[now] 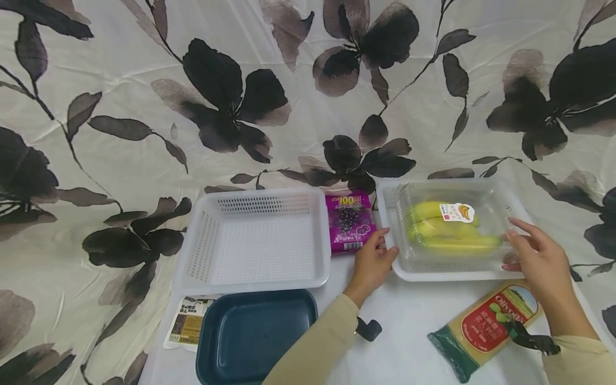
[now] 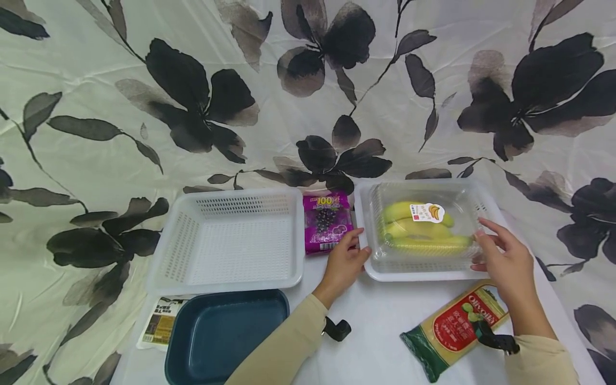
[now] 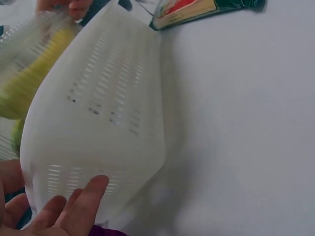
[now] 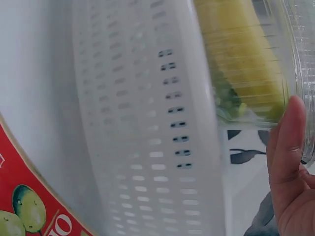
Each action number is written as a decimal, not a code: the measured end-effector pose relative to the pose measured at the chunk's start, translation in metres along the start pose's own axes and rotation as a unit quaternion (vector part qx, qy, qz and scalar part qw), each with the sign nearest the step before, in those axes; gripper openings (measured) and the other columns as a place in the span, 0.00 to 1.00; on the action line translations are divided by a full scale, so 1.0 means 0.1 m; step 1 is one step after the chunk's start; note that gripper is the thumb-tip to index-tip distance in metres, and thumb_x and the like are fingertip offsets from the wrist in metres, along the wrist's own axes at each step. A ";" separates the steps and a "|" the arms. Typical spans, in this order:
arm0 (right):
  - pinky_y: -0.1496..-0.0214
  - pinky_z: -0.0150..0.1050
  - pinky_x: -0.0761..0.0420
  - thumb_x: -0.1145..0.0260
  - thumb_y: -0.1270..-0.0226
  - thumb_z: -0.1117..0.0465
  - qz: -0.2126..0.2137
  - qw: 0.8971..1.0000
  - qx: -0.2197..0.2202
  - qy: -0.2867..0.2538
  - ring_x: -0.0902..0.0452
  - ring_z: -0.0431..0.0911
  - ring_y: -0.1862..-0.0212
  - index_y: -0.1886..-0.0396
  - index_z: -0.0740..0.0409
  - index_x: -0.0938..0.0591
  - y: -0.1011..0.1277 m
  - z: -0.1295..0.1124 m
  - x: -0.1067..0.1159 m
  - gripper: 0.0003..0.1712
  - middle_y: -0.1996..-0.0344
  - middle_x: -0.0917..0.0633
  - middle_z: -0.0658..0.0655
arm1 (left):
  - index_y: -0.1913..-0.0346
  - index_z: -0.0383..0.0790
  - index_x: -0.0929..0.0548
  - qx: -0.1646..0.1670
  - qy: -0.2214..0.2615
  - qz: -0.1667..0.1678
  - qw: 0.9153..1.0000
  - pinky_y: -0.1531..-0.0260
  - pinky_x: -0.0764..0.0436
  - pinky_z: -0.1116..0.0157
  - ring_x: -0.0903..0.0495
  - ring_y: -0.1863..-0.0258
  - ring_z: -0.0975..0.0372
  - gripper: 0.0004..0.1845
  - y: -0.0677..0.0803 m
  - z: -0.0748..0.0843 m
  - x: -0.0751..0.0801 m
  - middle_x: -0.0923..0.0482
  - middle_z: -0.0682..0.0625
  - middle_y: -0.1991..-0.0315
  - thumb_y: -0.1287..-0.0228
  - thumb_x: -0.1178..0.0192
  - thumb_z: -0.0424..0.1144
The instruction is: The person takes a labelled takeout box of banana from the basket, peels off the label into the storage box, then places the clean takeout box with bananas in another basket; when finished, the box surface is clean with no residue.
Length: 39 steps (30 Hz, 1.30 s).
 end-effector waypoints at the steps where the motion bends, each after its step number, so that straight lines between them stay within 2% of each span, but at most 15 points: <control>1: 0.72 0.30 0.15 0.45 0.20 0.46 -0.001 1.000 -0.003 0.002 0.18 0.34 0.72 0.22 0.36 0.33 0.02 0.00 0.01 0.30 0.63 0.24 0.26 | 0.30 0.58 0.25 0.003 -0.001 -0.004 1.000 0.64 0.12 0.67 0.16 0.50 0.62 0.26 0.00 0.00 0.00 0.21 0.48 0.40 0.29 0.36 0.40; 8: 0.72 0.32 0.14 0.44 0.21 0.44 -0.011 1.000 -0.016 0.007 0.18 0.36 0.73 0.22 0.35 0.34 0.18 -0.07 0.03 0.31 0.61 0.26 0.29 | 0.31 0.58 0.25 0.006 0.007 -0.036 0.999 0.63 0.11 0.65 0.15 0.46 0.58 0.27 -0.04 -0.02 -0.02 0.22 0.45 0.37 0.30 0.35 0.39; 12: 0.72 0.34 0.13 0.44 0.20 0.46 -0.007 1.000 -0.003 0.018 0.18 0.36 0.73 0.21 0.40 0.35 0.29 -0.12 0.03 0.32 0.61 0.26 0.31 | 0.31 0.60 0.25 0.021 0.000 -0.048 0.999 0.61 0.10 0.63 0.16 0.45 0.57 0.27 -0.06 -0.03 -0.01 0.23 0.45 0.36 0.31 0.34 0.38; 14: 0.71 0.35 0.12 0.44 0.20 0.47 -0.015 1.000 0.007 0.025 0.18 0.34 0.72 0.20 0.43 0.36 0.35 -0.14 0.01 0.32 0.58 0.25 0.35 | 0.31 0.59 0.26 0.027 -0.005 -0.058 0.998 0.60 0.10 0.62 0.16 0.45 0.57 0.29 -0.06 -0.04 -0.01 0.23 0.45 0.35 0.31 0.34 0.36; 17: 0.70 0.37 0.12 0.45 0.19 0.50 -0.048 0.999 0.013 0.021 0.17 0.31 0.69 0.18 0.44 0.40 0.45 -0.13 -0.03 0.33 0.55 0.25 0.40 | 0.28 0.56 0.28 0.035 -0.005 -0.078 0.996 0.58 0.10 0.60 0.16 0.46 0.56 0.32 -0.08 -0.04 -0.01 0.23 0.44 0.34 0.33 0.34 0.32; 20: 0.68 0.40 0.11 0.46 0.18 0.53 -0.105 0.994 0.011 -0.025 0.19 0.29 0.65 0.18 0.39 0.42 0.52 -0.09 -0.08 0.33 0.56 0.25 0.42 | 0.25 0.53 0.31 0.042 -0.028 -0.101 0.994 0.57 0.11 0.61 0.16 0.44 0.55 0.35 -0.11 -0.04 0.01 0.23 0.44 0.33 0.33 0.34 0.32; 22: 0.68 0.43 0.10 0.47 0.17 0.56 -0.151 0.984 0.000 -0.090 0.19 0.31 0.62 0.20 0.35 0.42 0.58 -0.05 -0.11 0.32 0.57 0.25 0.43 | 0.24 0.54 0.33 0.041 -0.057 -0.117 0.991 0.56 0.11 0.62 0.17 0.42 0.55 0.36 -0.13 -0.03 0.02 0.23 0.46 0.33 0.32 0.34 0.33; 26: 0.67 0.49 0.10 0.51 0.16 0.61 -0.237 0.954 -0.047 -0.177 0.17 0.37 0.57 0.23 0.29 0.45 0.69 0.10 -0.18 0.31 0.56 0.25 0.41 | 0.25 0.56 0.31 0.023 -0.118 -0.140 0.983 0.56 0.11 0.65 0.18 0.38 0.55 0.35 -0.18 0.03 0.05 0.22 0.48 0.32 0.33 0.32 0.36; 31: 0.68 0.51 0.10 0.56 0.17 0.64 -0.307 0.927 -0.098 -0.191 0.16 0.46 0.56 0.25 0.18 0.53 0.85 0.35 -0.22 0.37 0.50 0.24 0.34 | 0.29 0.56 0.27 0.005 -0.142 -0.157 0.977 0.62 0.11 0.67 0.15 0.43 0.57 0.32 -0.22 0.08 0.06 0.21 0.44 0.33 0.34 0.32 0.33; 35: 0.69 0.49 0.11 0.59 0.20 0.68 -0.365 0.900 -0.110 -0.212 0.18 0.49 0.57 0.27 0.11 0.56 1.03 0.47 -0.25 0.44 0.47 0.26 0.38 | 0.29 0.54 0.25 0.001 -0.155 -0.171 0.973 0.62 0.11 0.68 0.15 0.42 0.56 0.31 -0.23 0.11 0.05 0.22 0.41 0.33 0.34 0.34 0.31; 39: 0.64 0.52 0.10 0.58 0.20 0.67 -0.419 0.873 -0.137 -0.207 0.19 0.51 0.51 0.29 0.05 0.61 1.19 0.57 -0.33 0.47 0.43 0.29 0.43 | 0.28 0.50 0.26 -0.013 -0.187 -0.189 0.964 0.58 0.12 0.67 0.19 0.36 0.55 0.30 -0.24 0.17 0.04 0.22 0.39 0.33 0.32 0.32 0.38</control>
Point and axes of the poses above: each hand's wrist, its own y-axis away from the middle knuckle, its own x-axis out of the back of the hand, z = x × y, the point moved 10 cm from there along -y, towards the middle knuckle
